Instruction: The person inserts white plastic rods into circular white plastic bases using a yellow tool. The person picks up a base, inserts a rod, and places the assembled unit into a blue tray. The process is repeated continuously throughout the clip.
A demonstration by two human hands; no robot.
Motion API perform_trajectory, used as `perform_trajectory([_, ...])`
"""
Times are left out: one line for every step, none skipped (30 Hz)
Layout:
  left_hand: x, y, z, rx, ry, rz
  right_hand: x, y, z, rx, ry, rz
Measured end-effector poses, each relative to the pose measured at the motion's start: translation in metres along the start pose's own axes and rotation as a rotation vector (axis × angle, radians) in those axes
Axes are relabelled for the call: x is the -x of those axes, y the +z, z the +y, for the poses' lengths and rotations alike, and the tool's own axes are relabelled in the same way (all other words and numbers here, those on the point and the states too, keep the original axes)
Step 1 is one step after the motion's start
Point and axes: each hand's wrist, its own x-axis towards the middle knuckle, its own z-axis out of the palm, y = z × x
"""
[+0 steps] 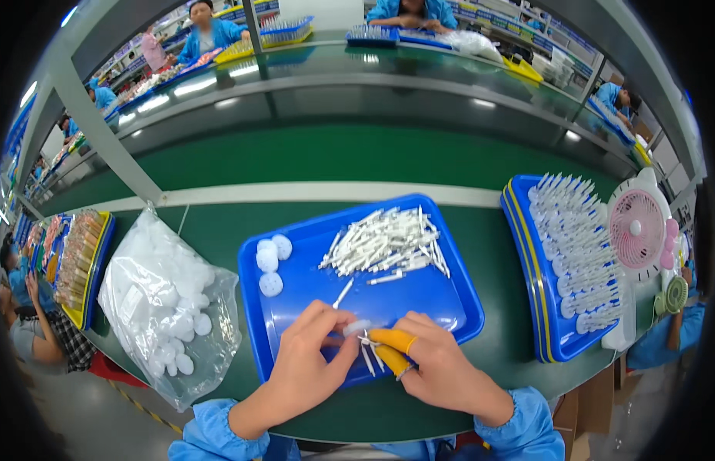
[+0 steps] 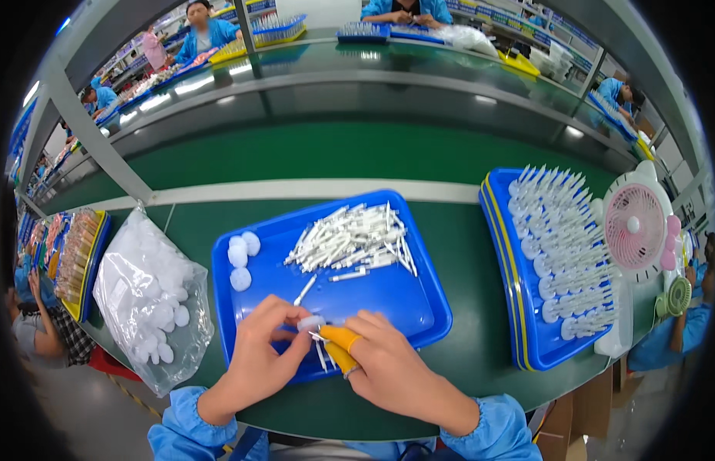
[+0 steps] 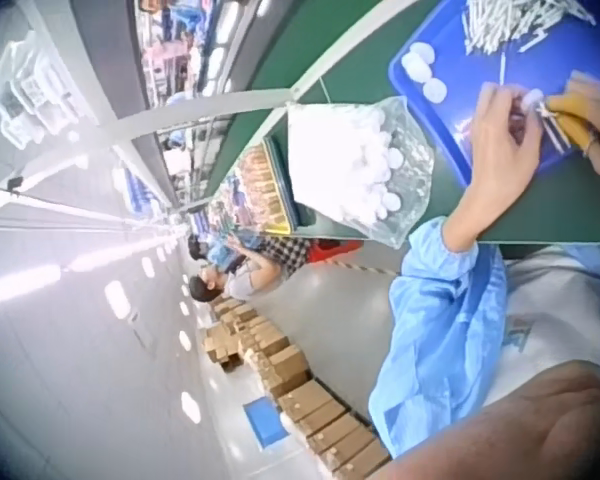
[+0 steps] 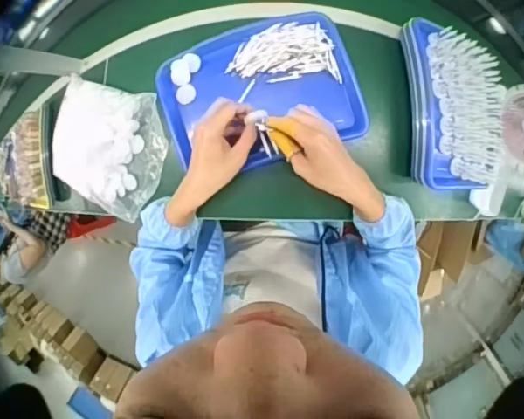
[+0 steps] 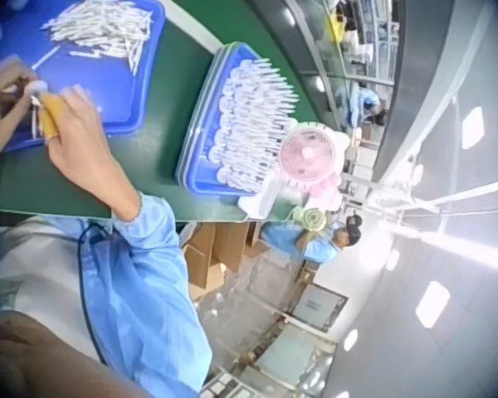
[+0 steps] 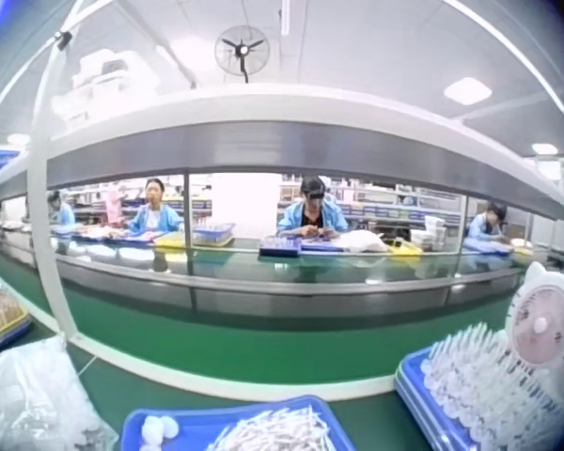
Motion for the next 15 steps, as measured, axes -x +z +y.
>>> perform_trajectory([0.0003,-0.0008,0.0000,-0.018,0.008,-0.008,0.0015,-0.0020,0.0018,-0.003,0.006,-0.047])
perform_trajectory([-0.0021,-0.0016,-0.0008,-0.032,0.031,-0.014,0.0009,-0.0042,0.0034,0.007,0.005,-0.088])
perform_trajectory([-0.0035,-0.0022,-0.0015,-0.038,0.059,-0.022,0.0002,-0.0030,0.0062,0.025,-0.012,-0.061])
perform_trajectory([-0.0009,-0.0004,-0.0018,-0.039,0.051,-0.027,0.0030,-0.0023,0.0059,0.042,0.000,-0.059])
perform_trajectory([-0.0002,-0.0004,-0.0013,-0.046,0.051,-0.024,0.0027,-0.0019,0.0057,0.063,0.000,-0.054])
perform_trajectory([0.0008,-0.0004,-0.0012,-0.053,0.051,-0.021,0.0031,-0.0010,0.0058,0.083,0.000,-0.048])
perform_trajectory([0.0019,-0.0006,-0.0012,-0.059,0.041,-0.026,0.0039,0.0005,0.0063,0.088,0.007,-0.047])
perform_trajectory([0.0011,0.0001,0.0000,-0.060,0.038,-0.022,0.0030,-0.0014,0.0065,0.103,0.007,-0.047])
perform_trajectory([0.0004,0.0009,0.0006,-0.060,0.036,-0.019,0.0023,-0.0031,0.0067,0.118,0.008,-0.047])
perform_trajectory([0.0001,0.0011,-0.0001,-0.065,0.039,-0.013,0.0018,-0.0032,0.0073,0.122,0.015,-0.043])
perform_trajectory([0.0009,0.0000,-0.0011,-0.071,0.042,-0.007,0.0016,-0.0015,0.0080,0.124,0.021,-0.038])
perform_trajectory([0.0015,-0.0003,-0.0018,-0.078,0.044,-0.002,0.0016,-0.0007,0.0085,0.126,0.027,-0.034])
perform_trajectory([0.0017,0.0009,-0.0016,-0.064,0.027,0.001,0.0020,-0.0016,0.0088,0.140,0.036,-0.040])
perform_trajectory([0.0017,0.0014,-0.0013,-0.054,0.010,0.003,0.0020,-0.0019,0.0095,0.152,0.042,-0.044])
perform_trajectory([0.0017,0.0016,-0.0011,-0.044,-0.007,0.006,0.0016,-0.0024,0.0098,0.163,0.049,-0.048])
